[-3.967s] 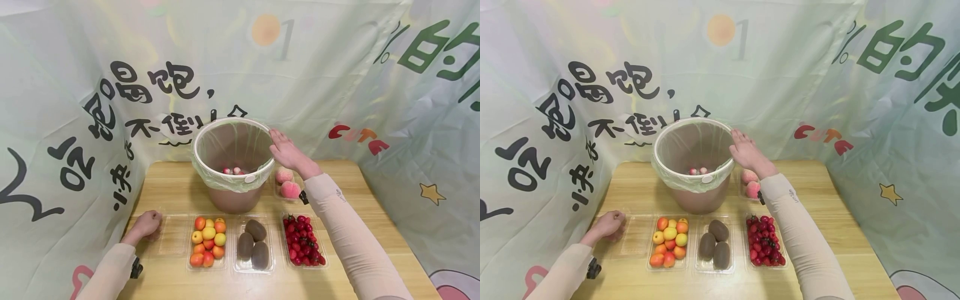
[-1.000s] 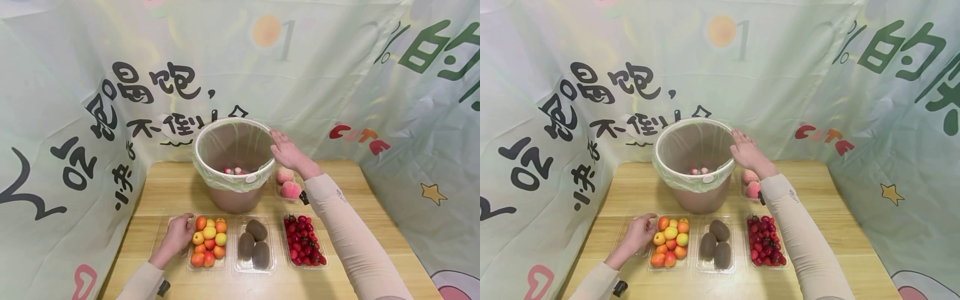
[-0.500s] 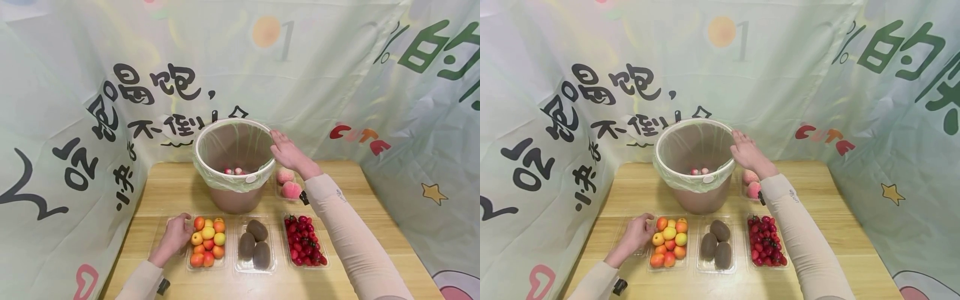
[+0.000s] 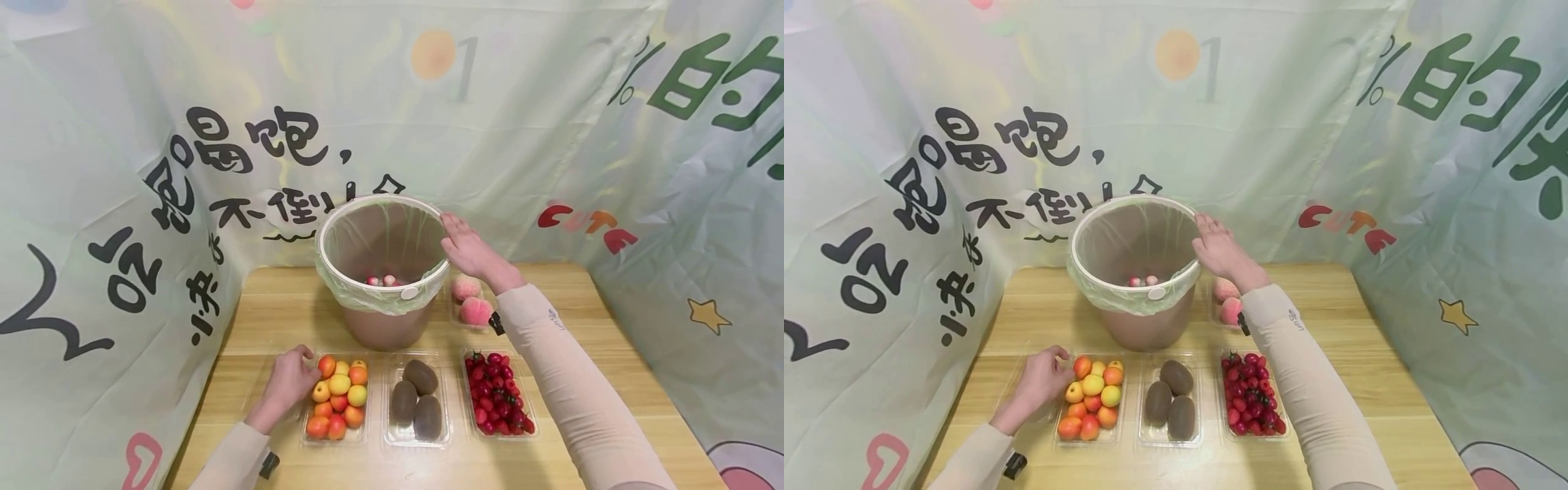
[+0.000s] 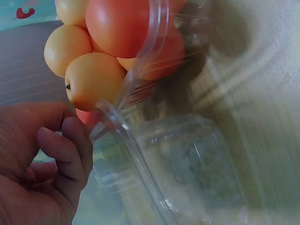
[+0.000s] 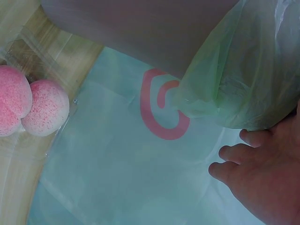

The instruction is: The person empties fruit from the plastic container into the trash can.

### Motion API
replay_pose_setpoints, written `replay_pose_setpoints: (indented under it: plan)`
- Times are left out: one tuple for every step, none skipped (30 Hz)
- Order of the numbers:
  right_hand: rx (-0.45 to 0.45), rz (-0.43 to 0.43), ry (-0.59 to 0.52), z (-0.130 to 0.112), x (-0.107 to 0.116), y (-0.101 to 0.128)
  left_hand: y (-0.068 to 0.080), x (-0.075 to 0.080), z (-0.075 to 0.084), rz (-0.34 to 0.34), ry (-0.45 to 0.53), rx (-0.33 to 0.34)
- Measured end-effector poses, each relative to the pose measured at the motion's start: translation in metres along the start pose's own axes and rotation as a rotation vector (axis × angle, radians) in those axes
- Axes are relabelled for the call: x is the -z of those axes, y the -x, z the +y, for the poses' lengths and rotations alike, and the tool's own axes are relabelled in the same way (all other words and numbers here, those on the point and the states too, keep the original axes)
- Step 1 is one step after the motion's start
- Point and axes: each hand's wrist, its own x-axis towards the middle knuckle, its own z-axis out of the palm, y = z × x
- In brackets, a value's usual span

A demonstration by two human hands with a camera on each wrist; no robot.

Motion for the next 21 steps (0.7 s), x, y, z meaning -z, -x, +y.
replay_pose_setpoints:
  plan:
    - [0.000, 0.002, -0.001, 0.0001, 0.0001, -0.0001, -0.0001, 0.0002, 0.0002, 0.006, -0.003, -0.007]
    - [-0.001, 0.002, -0.001, 0.0003, 0.0001, -0.0002, -0.0002, 0.0004, 0.0000, 0.007, -0.005, -0.010]
    - [-0.002, 0.002, 0.000, 0.0003, 0.0002, -0.0001, -0.0002, 0.0007, 0.0001, 0.006, -0.008, -0.006]
    - [-0.001, 0.002, 0.002, 0.0003, 0.0003, -0.0001, -0.0001, 0.0007, -0.0002, 0.007, -0.011, -0.004]
    - [-0.001, 0.001, 0.002, 0.0002, 0.0004, -0.0001, 0.0001, 0.0009, -0.0002, 0.010, -0.011, 0.000]
    - [-0.001, 0.001, 0.003, 0.0001, 0.0004, -0.0001, 0.0004, 0.0009, -0.0006, 0.015, -0.011, 0.002]
    - [0.001, 0.000, 0.003, -0.0001, 0.0005, -0.0001, 0.0007, 0.0009, -0.0010, 0.021, -0.013, 0.002]
    - [0.002, -0.001, 0.004, -0.0003, 0.0006, -0.0001, 0.0010, 0.0009, -0.0012, 0.033, -0.018, -0.006]
    - [0.003, -0.002, 0.005, -0.0004, 0.0006, 0.0000, 0.0012, 0.0007, -0.0016, 0.050, -0.027, -0.017]
    - [0.004, -0.002, 0.005, -0.0006, 0.0007, 0.0000, 0.0014, 0.0005, -0.0019, 0.063, -0.032, -0.030]
    - [0.004, -0.002, 0.005, -0.0006, 0.0007, 0.0001, 0.0016, 0.0001, -0.0022, 0.079, -0.041, -0.046]
    - [0.004, 0.000, 0.005, -0.0006, 0.0007, 0.0001, 0.0017, -0.0002, -0.0024, 0.097, -0.053, -0.063]
    - [0.004, -0.001, 0.005, -0.0006, 0.0007, 0.0002, 0.0020, -0.0006, -0.0026, 0.115, -0.066, -0.078]
    - [0.003, 0.000, 0.004, -0.0007, 0.0007, 0.0003, 0.0023, -0.0008, -0.0027, 0.134, -0.080, -0.088]
    - [0.004, 0.001, 0.005, -0.0007, 0.0006, 0.0003, 0.0024, -0.0012, -0.0030, 0.151, -0.093, -0.091]
    - [0.004, 0.000, 0.005, -0.0007, 0.0005, 0.0004, 0.0028, -0.0013, -0.0030, 0.169, -0.108, -0.095]
    - [0.003, 0.000, 0.004, -0.0007, 0.0004, 0.0004, 0.0030, -0.0018, -0.0035, 0.185, -0.121, -0.097]
    - [0.004, 0.001, 0.006, -0.0006, 0.0002, 0.0004, 0.0032, -0.0019, -0.0035, 0.192, -0.129, -0.092]
    - [0.006, 0.001, 0.006, -0.0005, 0.0002, 0.0004, 0.0034, -0.0020, -0.0037, 0.192, -0.134, -0.088]
    - [0.007, 0.003, 0.008, -0.0004, 0.0000, 0.0003, 0.0037, -0.0022, -0.0035, 0.181, -0.130, -0.077]
    - [0.008, 0.003, 0.009, -0.0002, -0.0001, 0.0003, 0.0040, -0.0026, -0.0036, 0.165, -0.122, -0.067]
